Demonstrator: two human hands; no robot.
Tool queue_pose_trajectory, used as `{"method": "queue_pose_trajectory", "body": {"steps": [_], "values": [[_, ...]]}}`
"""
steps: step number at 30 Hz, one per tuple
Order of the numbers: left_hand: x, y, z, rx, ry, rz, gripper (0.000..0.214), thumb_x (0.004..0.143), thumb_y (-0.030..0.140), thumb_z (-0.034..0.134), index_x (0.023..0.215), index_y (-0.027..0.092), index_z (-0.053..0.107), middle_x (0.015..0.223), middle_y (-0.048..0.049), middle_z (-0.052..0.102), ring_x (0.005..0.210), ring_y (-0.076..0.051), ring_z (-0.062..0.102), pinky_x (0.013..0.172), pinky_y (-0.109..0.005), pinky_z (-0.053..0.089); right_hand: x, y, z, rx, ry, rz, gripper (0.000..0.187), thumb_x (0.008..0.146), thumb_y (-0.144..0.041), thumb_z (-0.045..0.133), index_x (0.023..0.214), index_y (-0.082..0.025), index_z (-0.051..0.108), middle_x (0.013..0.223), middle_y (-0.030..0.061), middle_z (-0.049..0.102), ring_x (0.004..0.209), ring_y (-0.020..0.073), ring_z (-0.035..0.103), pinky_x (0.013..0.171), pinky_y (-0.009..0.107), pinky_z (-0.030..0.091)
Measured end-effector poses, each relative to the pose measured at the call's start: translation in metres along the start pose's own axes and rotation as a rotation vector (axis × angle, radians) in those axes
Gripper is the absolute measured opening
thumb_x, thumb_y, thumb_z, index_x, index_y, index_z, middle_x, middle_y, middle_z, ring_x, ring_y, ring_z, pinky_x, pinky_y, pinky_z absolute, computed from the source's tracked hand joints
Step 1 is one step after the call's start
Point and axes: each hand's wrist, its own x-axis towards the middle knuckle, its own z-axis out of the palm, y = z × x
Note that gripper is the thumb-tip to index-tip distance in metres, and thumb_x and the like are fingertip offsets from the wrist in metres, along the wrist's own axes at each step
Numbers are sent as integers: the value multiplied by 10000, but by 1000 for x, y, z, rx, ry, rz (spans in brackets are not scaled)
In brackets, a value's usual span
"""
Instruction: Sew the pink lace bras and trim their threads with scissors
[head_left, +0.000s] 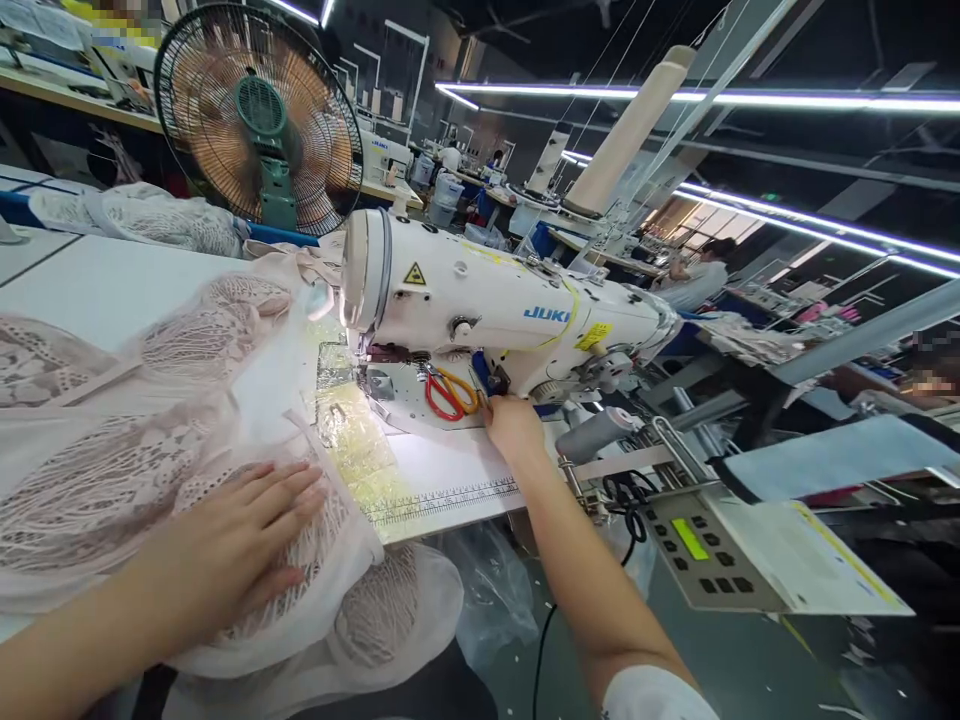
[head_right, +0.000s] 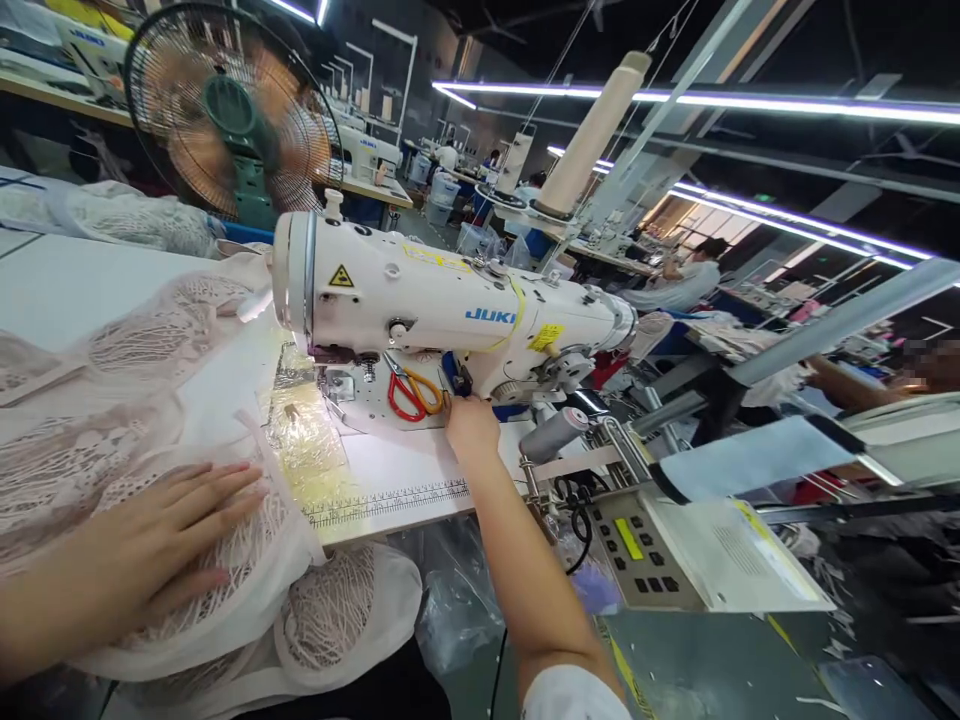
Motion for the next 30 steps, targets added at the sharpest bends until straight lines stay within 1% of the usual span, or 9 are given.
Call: {"method": "queue_pose_trajectory", "body": {"steps": [3, 5, 10, 14, 17, 21, 25, 28, 30], "values": [[-2, -5, 17, 6, 51, -69, 452, 834, 450, 547, 1235, 245, 577, 1356, -65, 537, 1179, -279, 540, 1038, -418, 335, 0, -11, 3, 27, 9, -103, 248, 925, -317, 505, 1118, -194, 600, 1218, 95, 579, 1110, 217, 535, 953, 384, 429], [-5, -5, 23, -19, 58, -115, 437, 846, 464, 530, 1228, 259, 582, 1363, -47, 531, 1186, -276, 530, 1055, -426, 318, 9, -19, 4, 36, -38, -152, 246, 905, -314, 518, 1082, -180, 624, 1174, 107, 614, 1112, 235, 537, 943, 341, 413], [-8, -4, 20, -92, 5, -157, 390, 857, 435, 522, 1197, 265, 606, 1330, -42, 561, 1161, -279, 539, 1029, -435, 366, 47, -34, 5, 35, -206, -120, 218, 784, -272, 617, 960, -146, 642, 921, 119, 684, 849, 262, 633, 666, 297, 435], [-6, -2, 13, -97, -22, -177, 377, 869, 410, 510, 1193, 244, 610, 1306, -53, 579, 1157, -279, 533, 1008, -435, 386, 63, -53, 6, 69, -228, -106, 186, 778, -280, 600, 910, -154, 634, 829, 93, 689, 747, 236, 635, 576, 269, 393], [-6, -1, 12, -92, -15, -198, 351, 877, 393, 504, 1170, 242, 625, 1293, -53, 587, 1142, -272, 535, 997, -431, 390, 64, -62, 7, 102, -172, -111, 182, 834, -274, 542, 947, -160, 629, 902, 96, 694, 820, 225, 635, 612, 259, 398], [-8, -1, 14, -107, 25, -192, 322, 860, 389, 525, 1114, 238, 653, 1245, -48, 618, 1091, -271, 565, 939, -409, 419, 60, -50, 5, 122, -99, -74, 262, 930, -217, 391, 1066, -167, 608, 1026, 94, 681, 942, 207, 618, 700, 256, 422], [-8, 0, 15, -169, 79, -254, 294, 869, 353, 510, 1088, 223, 658, 1146, -48, 660, 1057, -252, 585, 911, -389, 427, 52, -36, 6, 131, -172, -56, 213, 918, -277, 506, 1045, -148, 618, 1022, 76, 660, 912, 189, 621, 765, 309, 485], [-7, 0, 15, -151, 79, -235, 305, 875, 351, 505, 1111, 213, 640, 1144, -55, 658, 1040, -246, 592, 885, -378, 436, 44, -41, 12, 145, -226, -47, 296, 908, -348, 546, 1127, -150, 571, 1108, 71, 606, 932, 186, 610, 798, 390, 520], [-7, 0, 14, -107, 69, -212, 327, 879, 358, 497, 1134, 198, 625, 1186, -73, 640, 1040, -251, 591, 874, -379, 442, 40, -49, 15, 142, -232, -24, 322, 908, -344, 547, 1171, -157, 548, 1154, 78, 584, 966, 199, 602, 814, 407, 519]]}}
